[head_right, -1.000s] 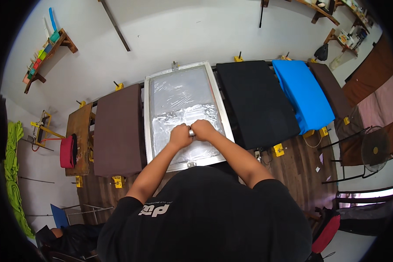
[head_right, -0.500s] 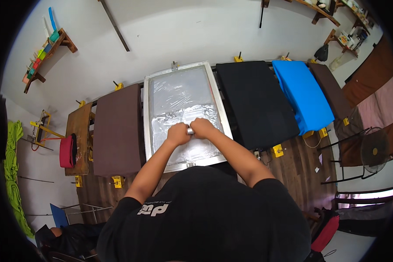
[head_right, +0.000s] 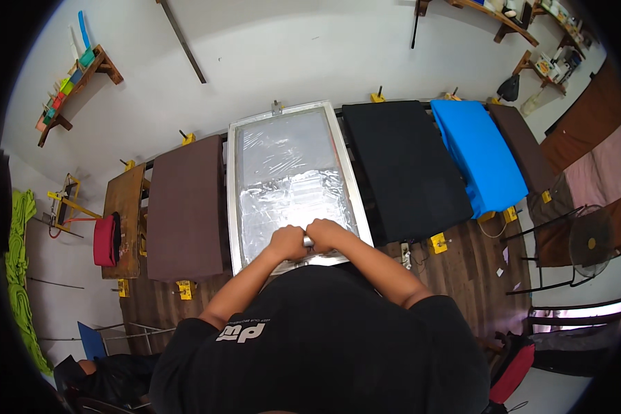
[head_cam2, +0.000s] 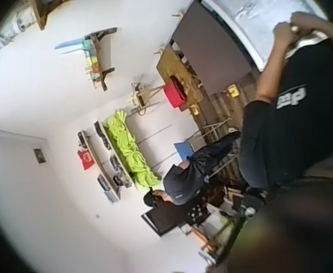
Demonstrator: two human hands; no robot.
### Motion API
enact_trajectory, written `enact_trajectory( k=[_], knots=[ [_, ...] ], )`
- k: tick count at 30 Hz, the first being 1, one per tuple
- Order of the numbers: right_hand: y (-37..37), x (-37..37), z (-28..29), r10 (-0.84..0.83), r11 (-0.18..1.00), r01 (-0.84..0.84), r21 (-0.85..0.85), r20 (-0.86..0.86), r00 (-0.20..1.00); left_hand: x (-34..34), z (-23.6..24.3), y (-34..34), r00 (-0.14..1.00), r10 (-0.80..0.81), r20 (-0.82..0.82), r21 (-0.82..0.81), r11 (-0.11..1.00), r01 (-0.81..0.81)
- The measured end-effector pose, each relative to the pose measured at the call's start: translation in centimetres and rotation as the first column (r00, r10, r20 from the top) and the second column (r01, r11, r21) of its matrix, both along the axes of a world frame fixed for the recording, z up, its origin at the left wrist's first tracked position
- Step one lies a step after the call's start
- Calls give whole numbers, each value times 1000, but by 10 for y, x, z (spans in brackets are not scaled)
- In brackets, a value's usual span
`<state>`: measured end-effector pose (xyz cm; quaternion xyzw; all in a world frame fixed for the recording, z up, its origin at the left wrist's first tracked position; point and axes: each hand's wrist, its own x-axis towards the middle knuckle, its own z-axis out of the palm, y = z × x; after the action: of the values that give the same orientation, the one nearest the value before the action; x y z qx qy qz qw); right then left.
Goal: Preparing a screen printing frame by applying and smoothing out a transparent film using a squeegee.
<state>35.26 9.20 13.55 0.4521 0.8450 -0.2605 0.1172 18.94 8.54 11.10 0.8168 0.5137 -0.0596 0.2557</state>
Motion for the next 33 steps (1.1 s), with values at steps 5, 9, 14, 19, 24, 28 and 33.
enact_trajectory(
  k=[5,9,14,19,24,28,33],
  knots=[
    [34,1,-31,-119,940,155,305,-134,984,0,-13,35,982,53,180,314,943,-109],
    [-4,0,-60,-60,879,153,451,-214,975,3,-38,-1,975,45,219,337,934,-119],
    [-28,2,-36,-47,974,65,219,-88,995,-2,1,-23,995,-14,103,148,989,-2],
    [42,-1,-19,-81,966,95,239,-69,994,-2,-4,36,989,68,128,233,968,-96],
    [69,1,-34,-38,946,51,320,-47,998,7,-12,72,994,108,22,216,970,-110],
    [55,-3,-25,22,983,-19,185,-12,1000,-2,-17,58,999,41,21,152,987,-44],
    [-4,4,-18,19,990,-18,141,-5,1000,1,-4,-1,999,3,36,61,998,-5]
  ],
)
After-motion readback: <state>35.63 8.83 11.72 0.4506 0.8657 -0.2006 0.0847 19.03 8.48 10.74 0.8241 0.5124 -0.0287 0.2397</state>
